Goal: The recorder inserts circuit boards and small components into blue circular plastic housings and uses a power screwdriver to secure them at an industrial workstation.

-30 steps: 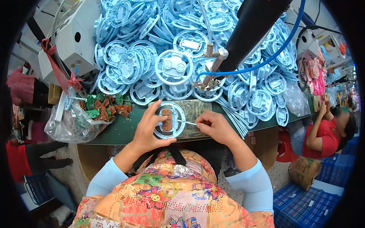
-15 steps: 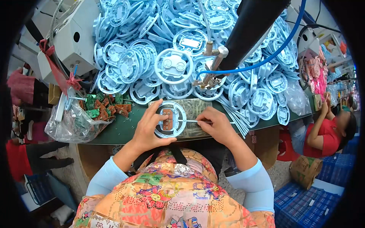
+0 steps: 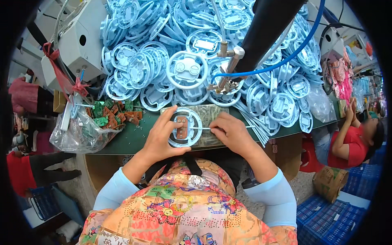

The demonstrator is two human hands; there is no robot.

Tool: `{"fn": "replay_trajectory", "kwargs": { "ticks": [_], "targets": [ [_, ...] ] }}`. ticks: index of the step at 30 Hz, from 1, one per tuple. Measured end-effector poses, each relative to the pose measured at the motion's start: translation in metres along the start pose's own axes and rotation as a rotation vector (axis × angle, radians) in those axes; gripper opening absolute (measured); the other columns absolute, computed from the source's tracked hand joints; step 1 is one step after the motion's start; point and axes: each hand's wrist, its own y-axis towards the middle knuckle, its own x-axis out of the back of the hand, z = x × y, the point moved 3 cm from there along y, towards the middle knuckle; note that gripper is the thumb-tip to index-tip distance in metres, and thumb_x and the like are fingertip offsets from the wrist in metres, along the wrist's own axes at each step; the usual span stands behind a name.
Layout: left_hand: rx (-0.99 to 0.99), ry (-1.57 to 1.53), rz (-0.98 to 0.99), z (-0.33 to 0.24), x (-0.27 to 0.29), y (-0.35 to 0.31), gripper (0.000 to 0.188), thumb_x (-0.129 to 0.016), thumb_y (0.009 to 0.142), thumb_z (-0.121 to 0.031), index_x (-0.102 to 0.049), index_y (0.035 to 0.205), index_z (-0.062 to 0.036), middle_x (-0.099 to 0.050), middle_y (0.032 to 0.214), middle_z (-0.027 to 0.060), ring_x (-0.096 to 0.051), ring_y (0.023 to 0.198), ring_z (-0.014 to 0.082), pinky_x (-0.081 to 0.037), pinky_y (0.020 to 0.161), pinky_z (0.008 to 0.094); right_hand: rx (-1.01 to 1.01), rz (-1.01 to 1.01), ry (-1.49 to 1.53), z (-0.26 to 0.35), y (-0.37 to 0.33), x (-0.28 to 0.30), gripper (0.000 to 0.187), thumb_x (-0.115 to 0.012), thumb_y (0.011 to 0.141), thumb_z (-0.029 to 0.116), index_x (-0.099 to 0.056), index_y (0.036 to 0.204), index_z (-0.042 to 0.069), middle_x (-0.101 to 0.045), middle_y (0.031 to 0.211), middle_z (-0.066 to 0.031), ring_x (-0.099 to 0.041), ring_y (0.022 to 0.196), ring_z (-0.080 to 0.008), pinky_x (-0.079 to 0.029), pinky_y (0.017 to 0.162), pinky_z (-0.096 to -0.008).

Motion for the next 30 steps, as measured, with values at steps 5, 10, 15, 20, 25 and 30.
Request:
{"fn": "replay_trajectory", "kwargs": {
  "ticks": [5, 10, 15, 20, 25, 30],
  "targets": [
    [0.0, -0.006, 0.02, -0.002, 0.001, 0.001, 0.067, -0.092, 0.056, -0.026, -0.058, 0.109, -0.0036, -0.039, 0.146, 0.0271, -0.041, 0.133, 0.0454, -0.037, 0.109, 0.0485, 0.068, -0.008, -0.051, 0.001, 0.001, 0.0, 0.01, -0.067, 0.084, 0.003, -0.065, 0.093, 0.0, -0.059, 0.088, -0.0105, -0.06, 0.075, -0.0262, -0.047, 0.066, -0.032],
    [-0.013, 0.024, 0.054, -0.003, 0.002, 0.002, 0.068, -0.092, 0.055, -0.026, -0.058, 0.109, -0.0033, -0.037, 0.147, 0.0276, -0.039, 0.134, 0.0451, -0.036, 0.109, 0.0486, 0.041, -0.065, -0.041, -0.003, -0.002, -0.012, 0.01, -0.068, 0.082, 0.005, -0.065, 0.091, 0.004, -0.058, 0.086, -0.0111, -0.06, 0.083, -0.0317, -0.048, 0.071, -0.0387],
    [-0.024, 0.038, 0.067, -0.005, 0.001, 0.003, 0.069, -0.093, 0.055, -0.026, -0.057, 0.109, -0.0032, -0.037, 0.147, 0.0278, -0.039, 0.135, 0.045, -0.036, 0.109, 0.0487, 0.188, -0.124, -0.221, 0.001, -0.003, -0.011, 0.01, -0.068, 0.081, 0.003, -0.066, 0.09, 0.005, -0.06, 0.088, -0.0097, -0.059, 0.083, -0.0309, -0.048, 0.073, -0.0386],
    [-0.016, 0.065, 0.089, -0.007, 0.002, 0.004, 0.069, -0.093, 0.055, -0.026, -0.057, 0.109, -0.0038, -0.036, 0.148, 0.0279, -0.038, 0.135, 0.0452, -0.036, 0.109, 0.0491, 0.298, -0.508, -0.249, 0.029, -0.002, 0.036, 0.013, -0.068, 0.076, -0.002, -0.064, 0.088, 0.003, -0.062, 0.091, -0.0086, -0.058, 0.085, -0.0292, -0.045, 0.077, -0.0377],
    [-0.022, 0.061, 0.076, -0.005, 0.003, 0.002, 0.068, -0.093, 0.055, -0.026, -0.058, 0.109, -0.0043, -0.036, 0.147, 0.0277, -0.038, 0.135, 0.0449, -0.036, 0.109, 0.0494, 0.454, -0.754, 0.354, 0.079, 0.056, 0.106, 0.055, -0.065, 0.083, 0.005, -0.041, 0.131, 0.0, -0.054, 0.126, -0.0143, -0.057, 0.114, -0.0219, -0.047, 0.094, -0.0363],
    [-0.025, 0.065, 0.081, -0.007, 0.003, 0.003, 0.069, -0.093, 0.055, -0.029, -0.058, 0.109, -0.0038, -0.038, 0.147, 0.0272, -0.039, 0.135, 0.0449, -0.036, 0.109, 0.0494, 0.407, -0.533, 0.622, 0.102, 0.089, 0.125, 0.032, -0.062, 0.084, 0.01, -0.054, 0.112, -0.001, -0.064, 0.093, -0.0106, -0.067, 0.085, -0.0196, -0.053, 0.082, -0.0344]
  ]
}}
